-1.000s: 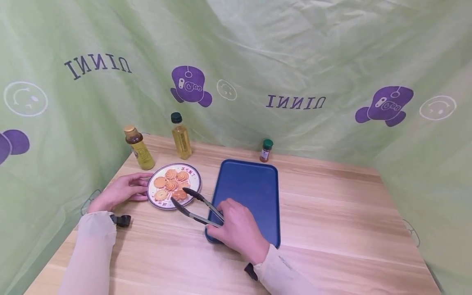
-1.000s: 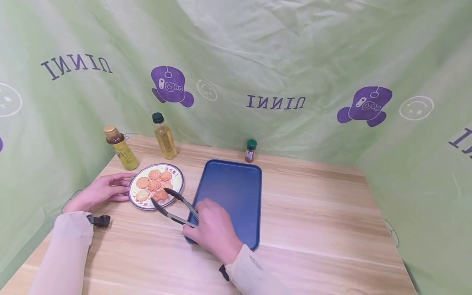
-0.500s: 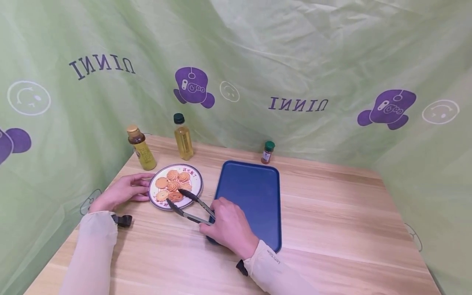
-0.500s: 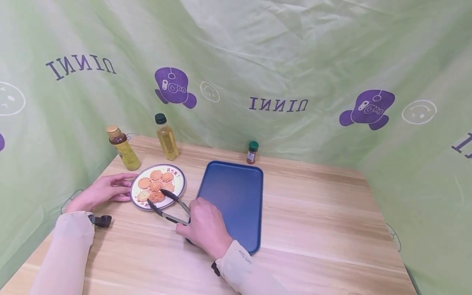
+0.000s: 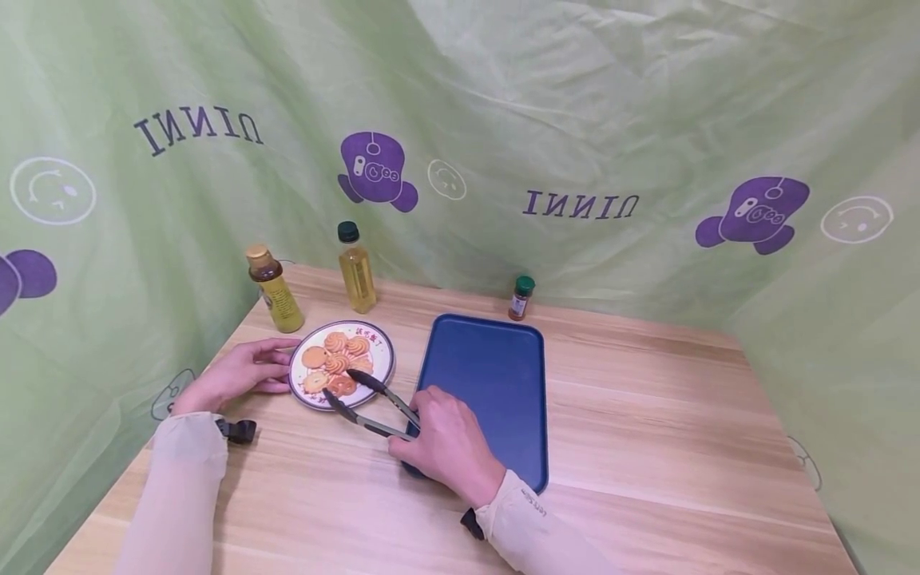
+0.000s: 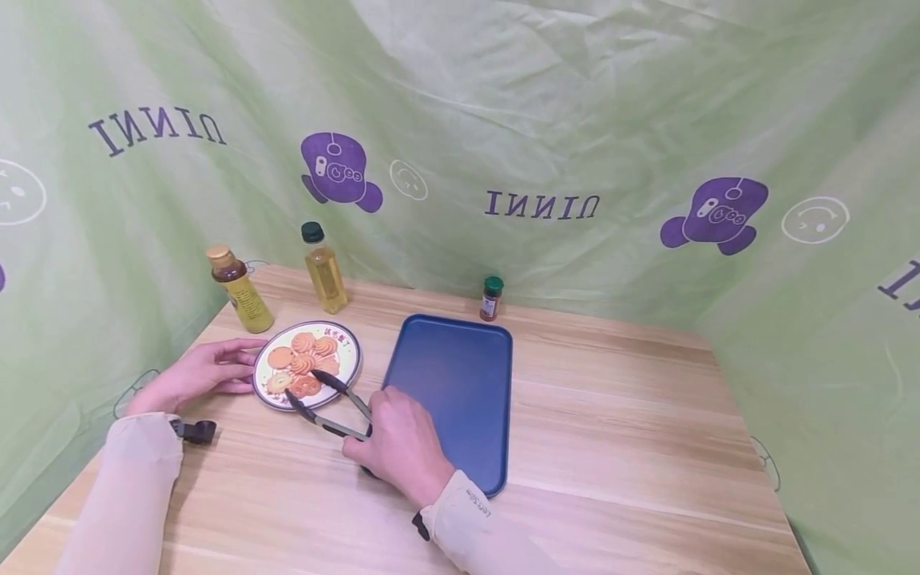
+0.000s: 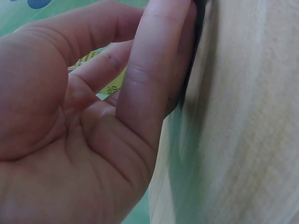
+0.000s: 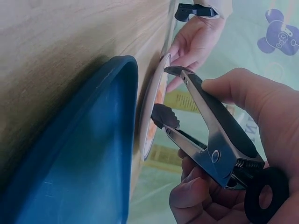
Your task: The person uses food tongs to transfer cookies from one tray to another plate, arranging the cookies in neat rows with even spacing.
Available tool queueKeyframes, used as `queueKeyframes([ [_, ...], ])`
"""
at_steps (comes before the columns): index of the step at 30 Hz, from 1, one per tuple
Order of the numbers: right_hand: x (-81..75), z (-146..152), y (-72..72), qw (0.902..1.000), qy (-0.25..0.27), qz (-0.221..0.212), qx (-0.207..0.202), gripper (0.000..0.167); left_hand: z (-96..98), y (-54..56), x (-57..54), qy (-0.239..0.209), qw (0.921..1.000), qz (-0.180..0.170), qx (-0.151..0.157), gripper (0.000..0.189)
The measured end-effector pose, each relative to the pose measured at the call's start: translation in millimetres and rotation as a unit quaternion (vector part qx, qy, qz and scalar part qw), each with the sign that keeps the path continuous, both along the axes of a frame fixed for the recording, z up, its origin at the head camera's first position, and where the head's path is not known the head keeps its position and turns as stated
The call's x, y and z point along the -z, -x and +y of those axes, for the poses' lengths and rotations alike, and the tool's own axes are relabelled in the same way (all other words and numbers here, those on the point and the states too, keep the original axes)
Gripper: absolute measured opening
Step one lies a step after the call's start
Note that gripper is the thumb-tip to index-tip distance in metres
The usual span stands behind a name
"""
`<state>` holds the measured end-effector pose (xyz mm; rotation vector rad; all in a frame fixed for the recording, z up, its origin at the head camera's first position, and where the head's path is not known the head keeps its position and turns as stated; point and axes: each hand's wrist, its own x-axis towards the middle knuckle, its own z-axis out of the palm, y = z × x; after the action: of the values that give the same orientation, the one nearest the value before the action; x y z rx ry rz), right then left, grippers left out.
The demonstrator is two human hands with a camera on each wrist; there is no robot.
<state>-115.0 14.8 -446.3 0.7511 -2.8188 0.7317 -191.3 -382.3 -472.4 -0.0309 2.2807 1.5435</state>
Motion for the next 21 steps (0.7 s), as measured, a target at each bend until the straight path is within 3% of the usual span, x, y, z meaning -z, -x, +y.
queueKeyframes([
  [9, 7.6, 10, -2.9, 0.9987, 0.04, -0.019, 0.024, 0.038, -0.3, -0.6, -0.1, 0.002, 1.0, 0.007, 0.006, 0.069],
  [21, 5.8, 37, -11.2, 0.9949, 0.054, -0.054, 0.067, 0.042, -1.5, -0.4, 2.2, -0.005, 0.9999, 0.009, 0.013, 0.067],
])
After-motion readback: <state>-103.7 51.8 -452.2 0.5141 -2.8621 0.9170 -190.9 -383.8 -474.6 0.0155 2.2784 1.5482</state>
